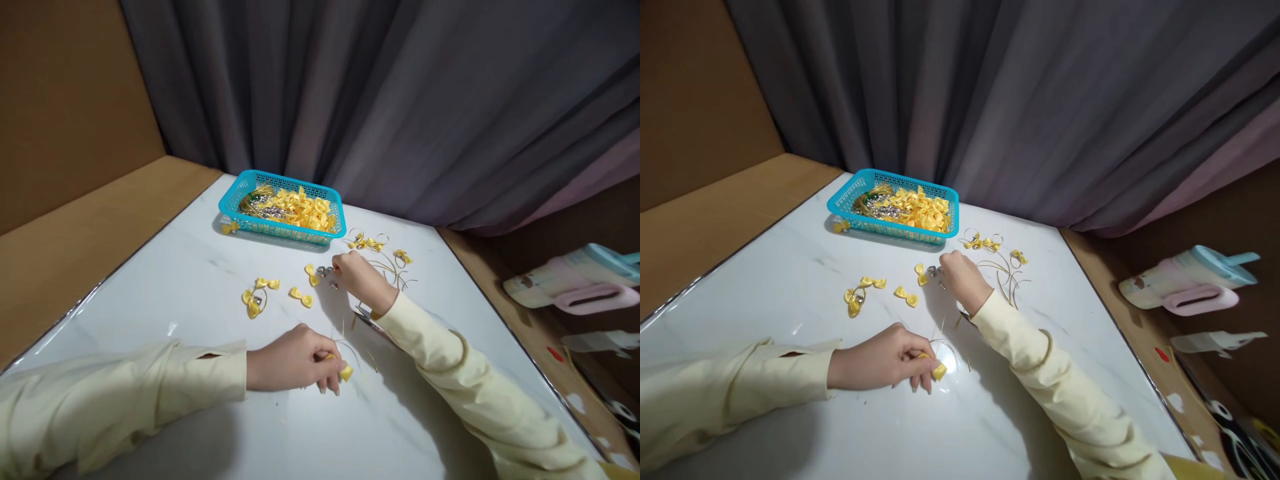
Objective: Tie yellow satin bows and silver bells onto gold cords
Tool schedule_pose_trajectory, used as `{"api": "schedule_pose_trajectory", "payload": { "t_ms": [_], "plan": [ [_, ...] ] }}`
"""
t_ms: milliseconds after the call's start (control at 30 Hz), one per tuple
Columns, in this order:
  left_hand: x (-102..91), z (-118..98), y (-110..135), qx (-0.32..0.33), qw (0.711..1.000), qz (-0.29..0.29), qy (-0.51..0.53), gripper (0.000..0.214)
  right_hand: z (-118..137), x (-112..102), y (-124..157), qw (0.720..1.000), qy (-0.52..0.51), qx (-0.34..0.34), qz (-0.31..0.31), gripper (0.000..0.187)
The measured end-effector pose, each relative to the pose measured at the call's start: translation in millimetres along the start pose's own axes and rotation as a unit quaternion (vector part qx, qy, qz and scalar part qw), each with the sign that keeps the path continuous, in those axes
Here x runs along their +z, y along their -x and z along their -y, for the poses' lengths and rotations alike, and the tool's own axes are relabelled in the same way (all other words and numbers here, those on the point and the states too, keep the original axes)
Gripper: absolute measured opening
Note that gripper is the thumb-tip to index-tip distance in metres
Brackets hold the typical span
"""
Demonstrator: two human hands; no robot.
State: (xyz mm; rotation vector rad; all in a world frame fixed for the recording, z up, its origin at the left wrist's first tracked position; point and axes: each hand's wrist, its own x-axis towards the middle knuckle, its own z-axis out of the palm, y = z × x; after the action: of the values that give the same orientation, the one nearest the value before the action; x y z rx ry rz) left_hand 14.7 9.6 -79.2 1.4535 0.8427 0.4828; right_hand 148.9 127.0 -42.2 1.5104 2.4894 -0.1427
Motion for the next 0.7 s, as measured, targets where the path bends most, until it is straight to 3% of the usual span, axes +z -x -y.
{"api": "schedule_pose_trajectory", "payload": {
  "t_ms": [367,700],
  "plan": [
    [-0.1,-0.6,0.9,0.002,1.0,-0.005,0.008,0.027,-2.3,-16.9,-19.6,0.996,0.032,-0.033,0.071,0.03],
    [-0.8,-1.3,1.2,-0.005,1.0,-0.006,0.014,0.027,-10.5,-20.9,-16.9,0.996,0.06,-0.037,0.061,0.029]
  ]
}}
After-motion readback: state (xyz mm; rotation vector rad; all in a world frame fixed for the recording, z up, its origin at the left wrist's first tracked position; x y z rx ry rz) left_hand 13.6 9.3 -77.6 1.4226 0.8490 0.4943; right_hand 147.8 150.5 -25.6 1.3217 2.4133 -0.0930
